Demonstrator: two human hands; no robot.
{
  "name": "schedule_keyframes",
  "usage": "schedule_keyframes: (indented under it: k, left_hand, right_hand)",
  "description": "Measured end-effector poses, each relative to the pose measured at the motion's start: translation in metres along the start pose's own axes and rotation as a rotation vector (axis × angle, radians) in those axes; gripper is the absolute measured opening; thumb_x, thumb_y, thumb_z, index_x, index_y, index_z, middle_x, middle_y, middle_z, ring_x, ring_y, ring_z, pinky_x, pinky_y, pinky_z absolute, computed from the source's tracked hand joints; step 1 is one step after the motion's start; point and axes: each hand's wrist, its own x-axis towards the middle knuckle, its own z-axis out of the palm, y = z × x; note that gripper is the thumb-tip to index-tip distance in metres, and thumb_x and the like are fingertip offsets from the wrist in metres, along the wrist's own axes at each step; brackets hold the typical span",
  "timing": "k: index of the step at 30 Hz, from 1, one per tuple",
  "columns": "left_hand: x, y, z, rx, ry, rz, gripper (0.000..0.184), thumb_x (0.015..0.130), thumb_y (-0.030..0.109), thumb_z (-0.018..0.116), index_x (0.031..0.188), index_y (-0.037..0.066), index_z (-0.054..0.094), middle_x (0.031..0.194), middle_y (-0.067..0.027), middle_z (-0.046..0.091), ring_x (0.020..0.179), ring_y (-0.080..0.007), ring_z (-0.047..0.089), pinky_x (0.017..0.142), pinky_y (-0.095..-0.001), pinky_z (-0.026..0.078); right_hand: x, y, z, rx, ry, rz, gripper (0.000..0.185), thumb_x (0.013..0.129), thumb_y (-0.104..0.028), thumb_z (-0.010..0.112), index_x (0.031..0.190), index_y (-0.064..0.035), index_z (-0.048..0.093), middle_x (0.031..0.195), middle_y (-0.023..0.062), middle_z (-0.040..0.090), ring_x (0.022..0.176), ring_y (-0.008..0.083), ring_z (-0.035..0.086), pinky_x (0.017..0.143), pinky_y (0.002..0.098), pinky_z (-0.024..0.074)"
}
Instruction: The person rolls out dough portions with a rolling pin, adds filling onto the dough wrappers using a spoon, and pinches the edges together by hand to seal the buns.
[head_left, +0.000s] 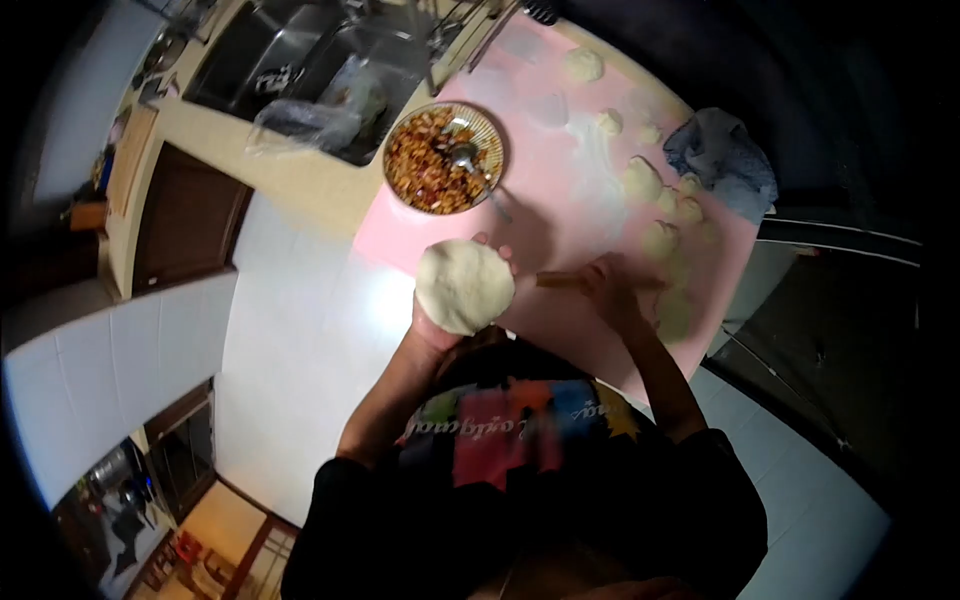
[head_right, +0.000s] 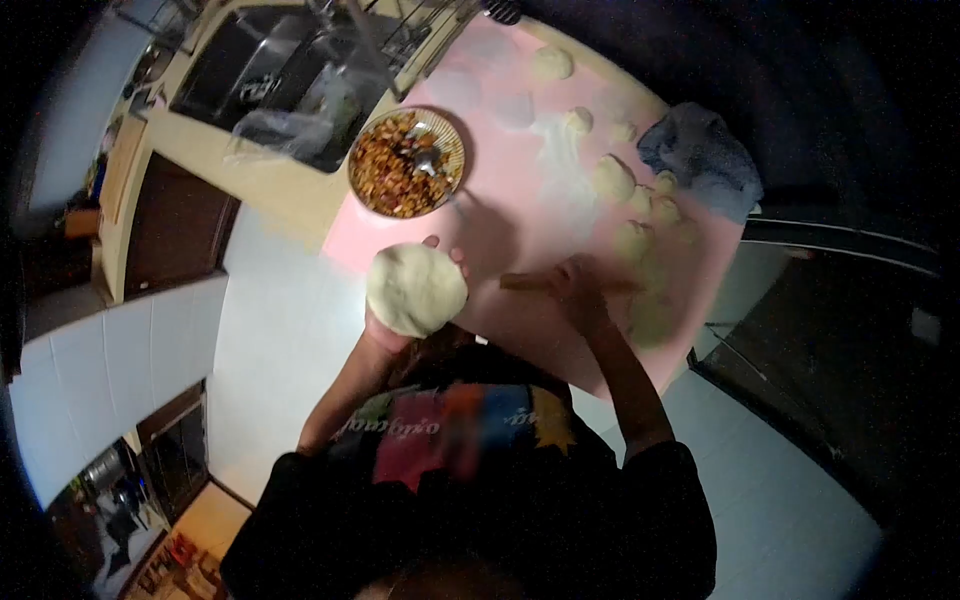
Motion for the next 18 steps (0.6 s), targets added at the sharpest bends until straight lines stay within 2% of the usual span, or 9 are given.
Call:
schedule_keyframes:
  k: [4, 6, 9, 11, 12, 14, 15, 16, 18]
  left_hand:
    - [-0.006, 0.012, -0.017, -0.039, -0.02, 0.0, 0.05, 0.094, 0.044, 0.044, 0.128, 0.008, 0.05, 0.13, -0.0192, 0.049, 0.122, -0.0376, 0.046, 0.102, -0.0509, 0.04]
    - [-0.012, 0.019, -0.023, -0.123, 0.012, 0.005, 0.049, 0.095, 0.043, 0.042, 0.128, 0.008, 0.05, 0.129, -0.0191, 0.05, 0.122, -0.0377, 0.046, 0.102, -0.0512, 0.041]
    - [-0.018, 0.031, -0.033, -0.087, -0.003, 0.004, 0.051, 0.093, 0.044, 0.043, 0.127, 0.006, 0.052, 0.131, -0.0204, 0.05, 0.124, -0.0363, 0.047, 0.1, -0.0527, 0.043]
    - [-0.024, 0.042, -0.037, -0.026, -0.005, 0.037, 0.05, 0.094, 0.043, 0.041, 0.126, 0.006, 0.052, 0.128, -0.0196, 0.053, 0.121, -0.035, 0.05, 0.099, -0.0506, 0.044]
    - [-0.024, 0.047, -0.038, 0.044, -0.018, 0.058, 0.049, 0.095, 0.042, 0.039, 0.125, 0.007, 0.053, 0.126, -0.0189, 0.056, 0.118, -0.0336, 0.054, 0.098, -0.0485, 0.045]
    - [-0.023, 0.056, -0.042, 0.03, 0.007, 0.095, 0.051, 0.095, 0.043, 0.038, 0.126, 0.006, 0.053, 0.126, -0.0191, 0.056, 0.118, -0.0337, 0.054, 0.098, -0.0488, 0.045]
    - [-0.022, 0.06, -0.045, 0.023, 0.032, 0.125, 0.052, 0.094, 0.044, 0.038, 0.126, 0.006, 0.052, 0.126, -0.0192, 0.056, 0.117, -0.0338, 0.054, 0.099, -0.049, 0.045]
    - [-0.019, 0.065, -0.049, 0.019, 0.032, 0.135, 0.052, 0.094, 0.044, 0.038, 0.126, 0.006, 0.052, 0.126, -0.0192, 0.056, 0.117, -0.0338, 0.054, 0.099, -0.049, 0.045]
    - [-0.009, 0.072, -0.06, -0.037, 0.009, 0.214, 0.056, 0.091, 0.047, 0.048, 0.129, 0.005, 0.051, 0.132, -0.0199, 0.05, 0.124, -0.0374, 0.047, 0.102, -0.0543, 0.041]
  right_hand:
    - [0.03, -0.028, -0.031, -0.065, 0.141, -0.053, 0.034, 0.082, -0.018, 0.067, 0.114, -0.009, 0.061, 0.115, 0.0149, 0.055, 0.106, 0.0354, 0.052, 0.088, 0.0456, 0.045]
    - [0.063, -0.042, -0.036, 0.115, 0.246, 0.055, 0.041, 0.079, -0.019, 0.072, 0.117, -0.0093, 0.06, 0.116, 0.0137, 0.055, 0.109, 0.0342, 0.052, 0.088, 0.0424, 0.0458]
    - [0.121, -0.071, -0.038, 0.225, 0.166, 0.029, 0.051, 0.078, -0.018, 0.073, 0.125, -0.009, 0.055, 0.116, 0.0151, 0.055, 0.107, 0.0324, 0.053, 0.088, 0.042, 0.0462]
    - [0.15, -0.105, -0.027, 0.492, 0.057, 0.231, 0.062, 0.078, -0.016, 0.072, 0.134, -0.0105, 0.045, 0.114, 0.0178, 0.056, 0.105, 0.0333, 0.055, 0.088, 0.0437, 0.047]
    - [0.159, -0.119, -0.025, 0.491, 0.049, 0.226, 0.062, 0.078, -0.016, 0.072, 0.134, -0.0105, 0.045, 0.114, 0.0178, 0.056, 0.105, 0.0333, 0.055, 0.088, 0.0437, 0.047]
    - [0.175, -0.136, -0.024, 0.007, 0.041, -0.005, 0.07, 0.079, -0.015, 0.072, 0.139, -0.0123, 0.037, 0.116, 0.0193, 0.055, 0.102, 0.0352, 0.057, 0.088, 0.0445, 0.0483]
    - [0.184, -0.132, -0.022, 0.015, -0.067, 0.019, 0.071, 0.078, -0.018, 0.074, 0.139, -0.0133, 0.037, 0.125, 0.0198, 0.05, 0.106, 0.0383, 0.057, 0.088, 0.0451, 0.0488]
    - [0.194, -0.126, -0.016, 0.014, -0.072, 0.009, 0.071, 0.078, -0.018, 0.074, 0.139, -0.0133, 0.037, 0.125, 0.0198, 0.05, 0.106, 0.0383, 0.057, 0.088, 0.0451, 0.0488]
    - [0.213, -0.109, 0.0, 0.069, -0.357, 0.221, 0.071, 0.079, -0.008, 0.069, 0.14, -0.0091, 0.034, 0.144, 0.022, 0.033, 0.124, 0.0408, 0.044, 0.093, 0.0439, 0.0458]
